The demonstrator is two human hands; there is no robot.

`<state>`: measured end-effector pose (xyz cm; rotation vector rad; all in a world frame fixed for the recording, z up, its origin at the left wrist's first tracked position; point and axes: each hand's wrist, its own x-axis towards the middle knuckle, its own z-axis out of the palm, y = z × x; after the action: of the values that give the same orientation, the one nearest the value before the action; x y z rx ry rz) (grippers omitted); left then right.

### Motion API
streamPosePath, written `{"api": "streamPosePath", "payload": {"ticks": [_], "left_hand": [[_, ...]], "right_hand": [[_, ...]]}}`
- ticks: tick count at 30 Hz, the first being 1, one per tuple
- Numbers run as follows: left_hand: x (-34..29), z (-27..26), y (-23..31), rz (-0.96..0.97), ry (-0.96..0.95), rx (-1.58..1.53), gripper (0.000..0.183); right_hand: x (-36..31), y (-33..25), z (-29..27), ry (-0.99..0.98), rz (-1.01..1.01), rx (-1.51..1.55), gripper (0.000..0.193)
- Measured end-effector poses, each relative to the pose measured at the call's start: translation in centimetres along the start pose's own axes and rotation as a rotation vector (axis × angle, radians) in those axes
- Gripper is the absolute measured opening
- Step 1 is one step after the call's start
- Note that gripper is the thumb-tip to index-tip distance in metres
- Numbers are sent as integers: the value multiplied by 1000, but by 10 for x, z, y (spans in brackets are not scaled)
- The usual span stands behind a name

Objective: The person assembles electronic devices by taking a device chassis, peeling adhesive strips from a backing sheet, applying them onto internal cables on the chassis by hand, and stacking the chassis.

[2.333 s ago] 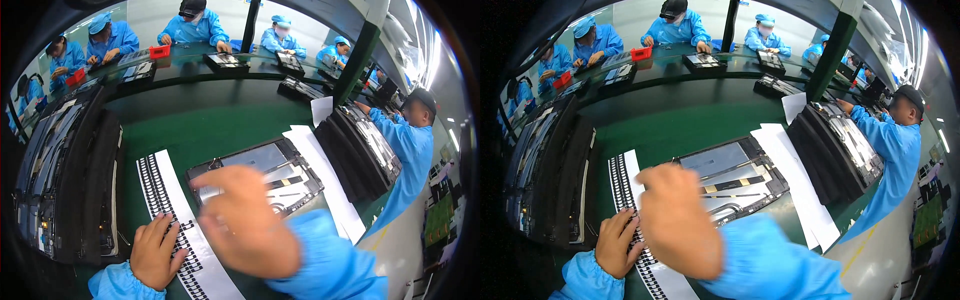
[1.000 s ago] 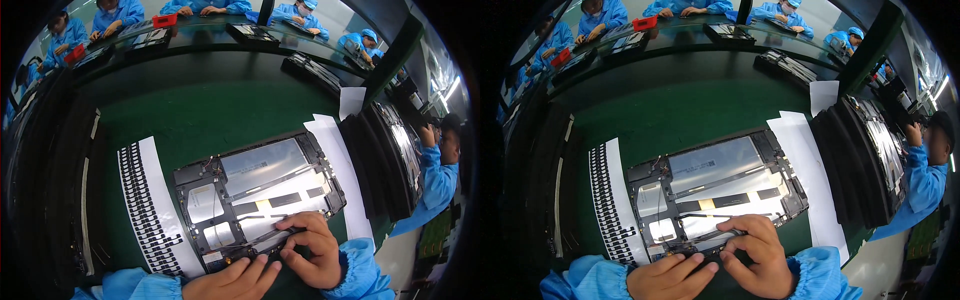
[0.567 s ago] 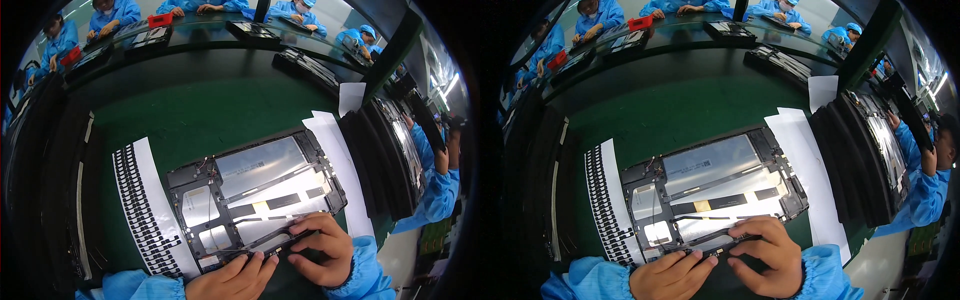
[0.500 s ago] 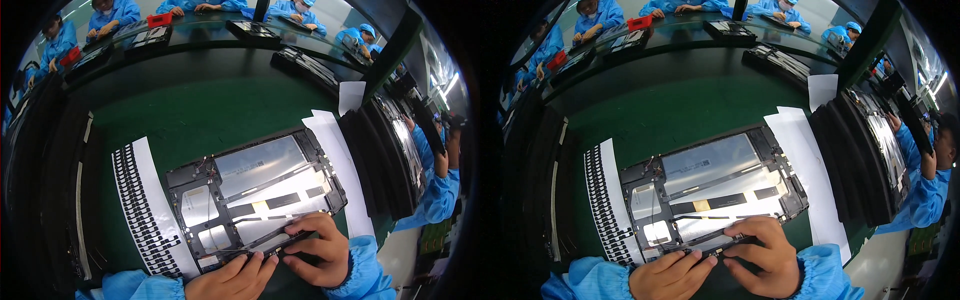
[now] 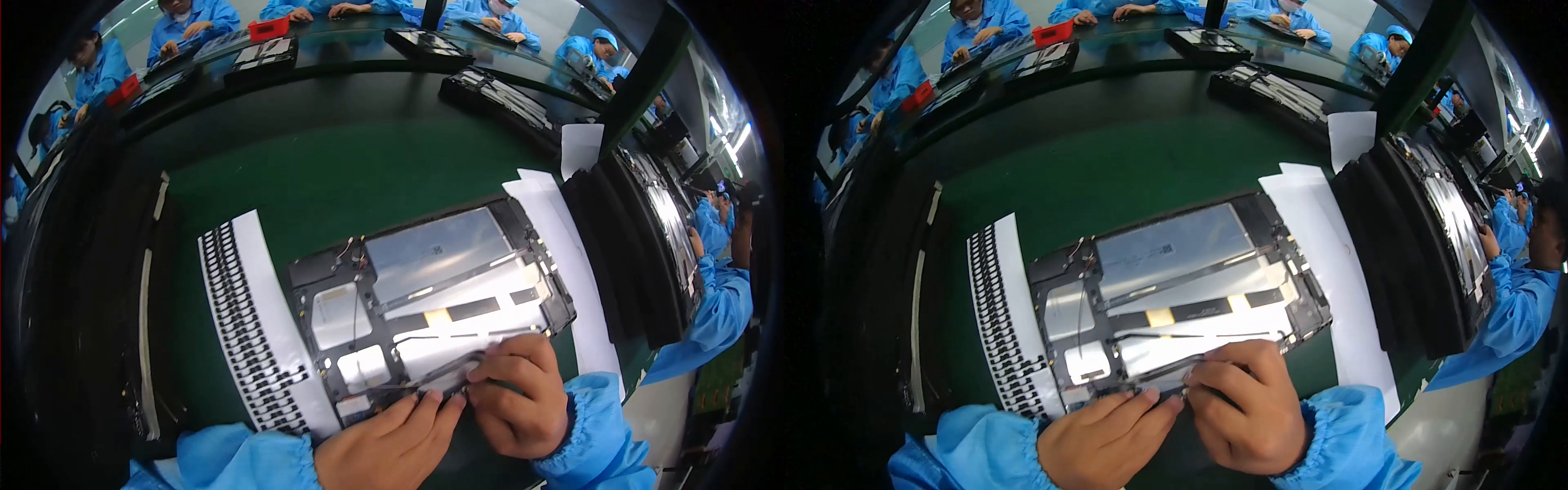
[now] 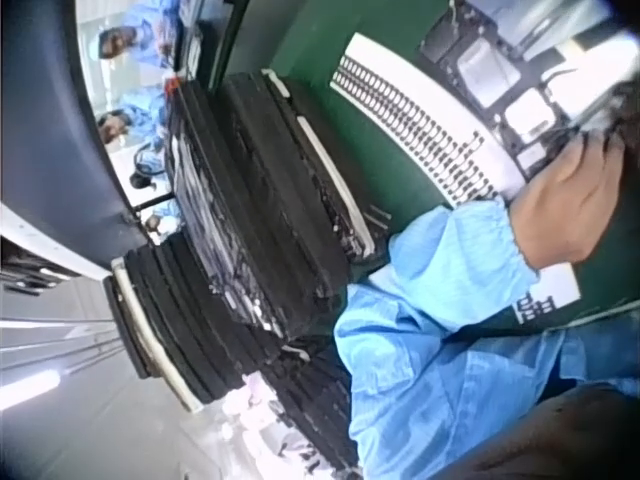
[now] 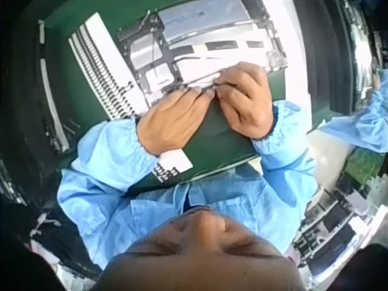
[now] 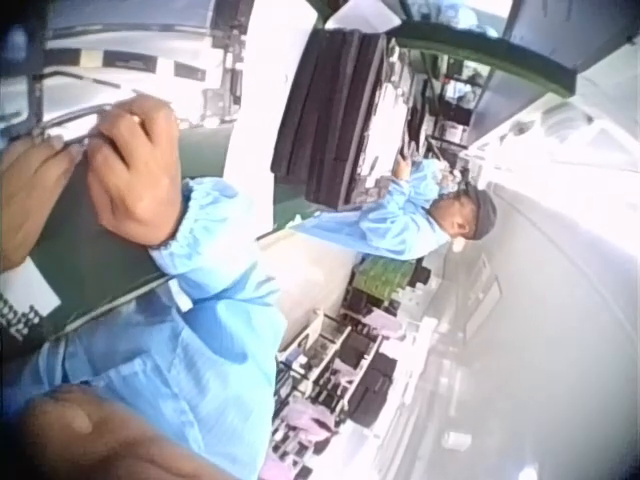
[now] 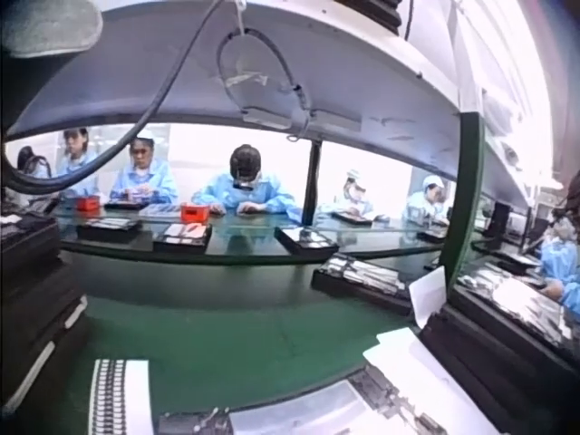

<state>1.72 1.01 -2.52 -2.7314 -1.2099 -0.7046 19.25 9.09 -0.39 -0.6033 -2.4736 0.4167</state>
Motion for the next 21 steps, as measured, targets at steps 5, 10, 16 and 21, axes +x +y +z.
{"api": "streamPosePath", "payload": {"ticks": [5,10,16,21], "left_hand": [[1,4,-11,-11,-14,-153,30],[-33,-48,-9,-57,1,-483,32],[-85,-55,5,-307,-227,-324,42],[-84,-49,15,-386,-205,-262,44]], "right_hand": [[1,0,6,6,-72,-159,24],[-21,-47,-4,45,109,-83,26],[-43,-114,41,37,82,95,13],[-63,-127,47,27,183,27,15]]}}
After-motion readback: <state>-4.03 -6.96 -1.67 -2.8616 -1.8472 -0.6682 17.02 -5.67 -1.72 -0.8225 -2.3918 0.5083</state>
